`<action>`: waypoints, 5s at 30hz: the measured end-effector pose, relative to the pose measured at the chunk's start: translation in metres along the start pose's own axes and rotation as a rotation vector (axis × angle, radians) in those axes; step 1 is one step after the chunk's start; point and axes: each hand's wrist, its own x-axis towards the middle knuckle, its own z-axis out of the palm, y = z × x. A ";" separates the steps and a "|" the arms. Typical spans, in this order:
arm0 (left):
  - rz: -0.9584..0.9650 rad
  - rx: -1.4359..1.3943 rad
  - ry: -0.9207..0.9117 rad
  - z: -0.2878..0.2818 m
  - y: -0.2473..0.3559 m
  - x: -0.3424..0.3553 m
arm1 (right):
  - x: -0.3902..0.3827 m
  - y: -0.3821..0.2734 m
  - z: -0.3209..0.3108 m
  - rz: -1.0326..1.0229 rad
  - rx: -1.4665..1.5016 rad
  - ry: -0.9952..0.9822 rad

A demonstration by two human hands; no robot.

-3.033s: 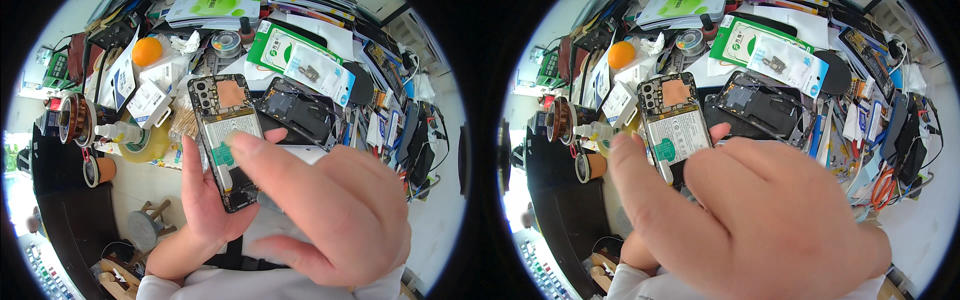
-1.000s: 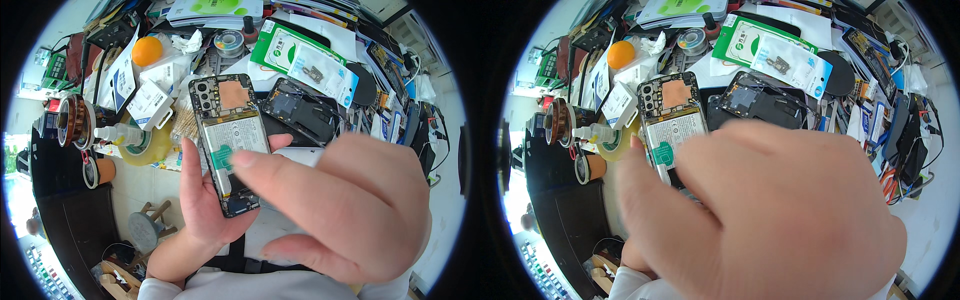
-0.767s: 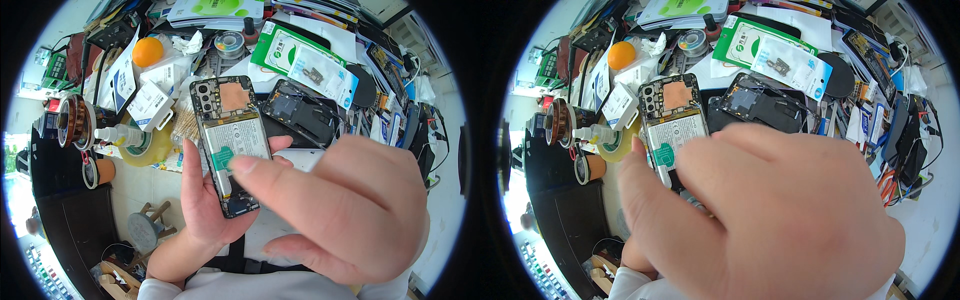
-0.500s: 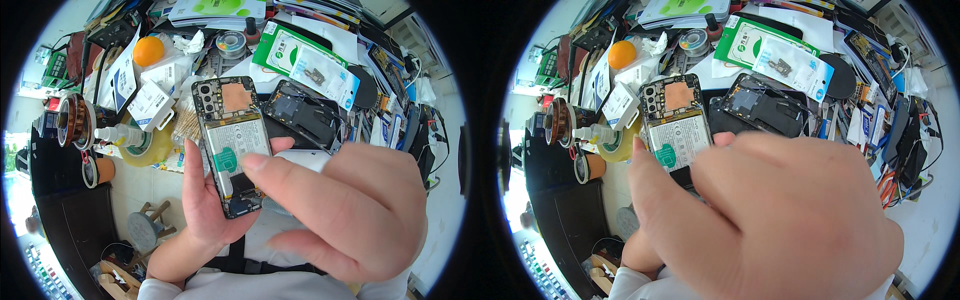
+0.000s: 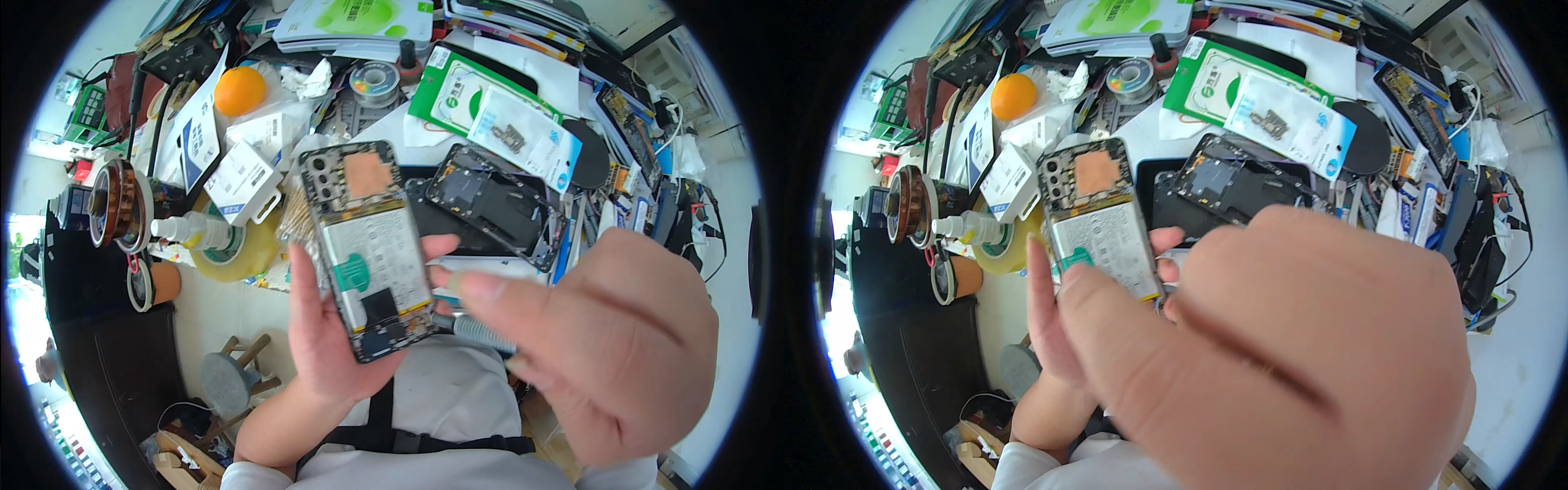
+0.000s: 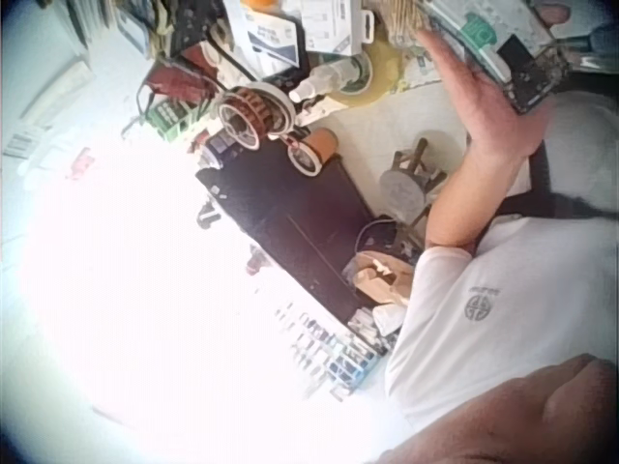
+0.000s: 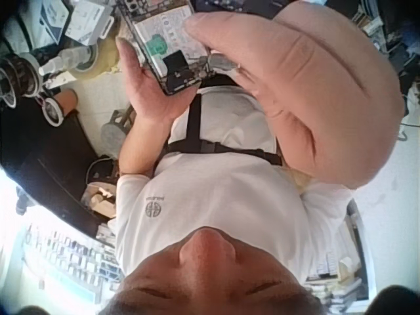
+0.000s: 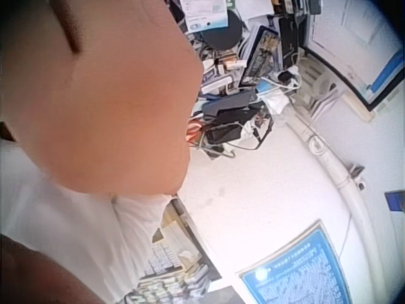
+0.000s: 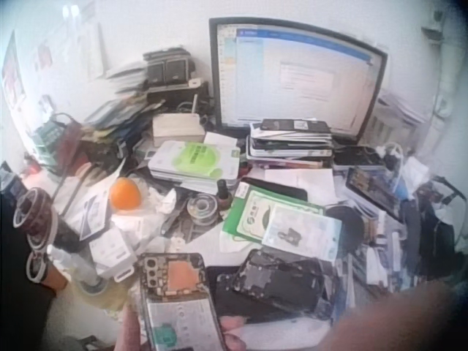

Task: The person disassembles a smartphone by prying off the back cover and using a screwdriver to remove screws. They then use tweezers to disconnect internal ribbon cables and lift the battery from the chassis.

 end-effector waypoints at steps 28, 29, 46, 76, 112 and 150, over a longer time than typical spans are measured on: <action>0.108 0.328 -0.163 -0.034 0.014 0.026 | -0.047 0.048 0.013 0.283 0.059 0.212; 0.100 0.309 -0.181 -0.036 0.018 0.022 | -0.061 0.047 0.009 0.384 0.026 0.277; -0.282 0.124 -0.258 -0.045 -0.018 -0.026 | -0.190 0.086 0.079 0.697 -0.284 0.517; -0.306 0.406 -0.368 -0.015 -0.022 -0.043 | -0.091 0.003 0.073 0.426 0.707 0.315; -0.317 0.320 -0.328 -0.010 -0.027 -0.035 | -0.098 0.005 0.080 0.522 1.001 0.361; 0.123 0.247 -0.214 -0.004 -0.016 -0.013 | -0.101 -0.025 0.057 0.727 1.711 -0.211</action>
